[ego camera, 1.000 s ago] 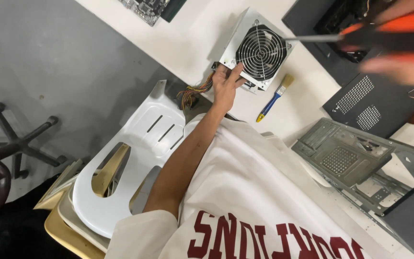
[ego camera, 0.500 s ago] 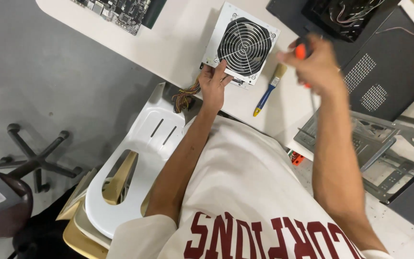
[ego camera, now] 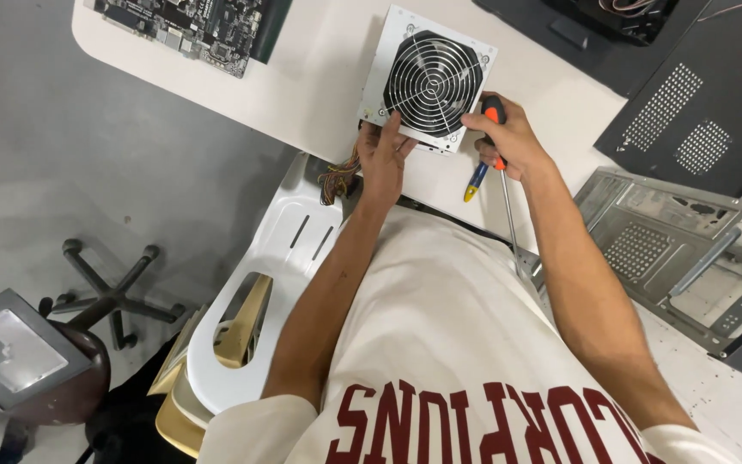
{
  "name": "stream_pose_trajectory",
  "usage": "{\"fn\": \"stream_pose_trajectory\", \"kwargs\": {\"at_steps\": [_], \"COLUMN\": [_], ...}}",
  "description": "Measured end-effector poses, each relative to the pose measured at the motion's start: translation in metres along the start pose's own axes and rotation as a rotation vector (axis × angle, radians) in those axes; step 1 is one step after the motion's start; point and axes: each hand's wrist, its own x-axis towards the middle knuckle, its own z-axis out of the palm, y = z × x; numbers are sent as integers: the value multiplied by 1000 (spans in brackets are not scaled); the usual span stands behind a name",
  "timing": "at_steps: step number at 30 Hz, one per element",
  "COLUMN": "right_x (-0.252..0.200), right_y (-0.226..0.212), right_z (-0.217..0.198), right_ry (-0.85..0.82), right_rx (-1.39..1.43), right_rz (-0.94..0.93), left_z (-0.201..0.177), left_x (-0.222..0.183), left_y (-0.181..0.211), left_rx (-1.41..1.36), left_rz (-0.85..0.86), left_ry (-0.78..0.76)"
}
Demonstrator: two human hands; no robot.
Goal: Disassembling a computer power supply unit by removing screws from the fan grill and outer casing using a screwdriver.
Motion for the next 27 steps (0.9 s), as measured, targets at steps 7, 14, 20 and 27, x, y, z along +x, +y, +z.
{"fn": "stream_pose_trajectory", "kwargs": {"at_steps": [7,14,20,27], "right_x": [-1,-36,-74,-104], "right_y": [0,-42,-81,-126], "right_z": [-3,17,-13,-63], "right_ry": [4,62,279,163], "right_rx": [27,-85,-64,-39], "right_rz": [-31,-71,-122,-844], "left_z": [23,3,3,5], "left_x": [-19,-6,-6,-5], "left_y": [7,-13,-22,-28], "left_rx": [32,57,95,27], "left_rz": [-30,-18,47,87], "left_ry": [-107,-107,-42,3]}}
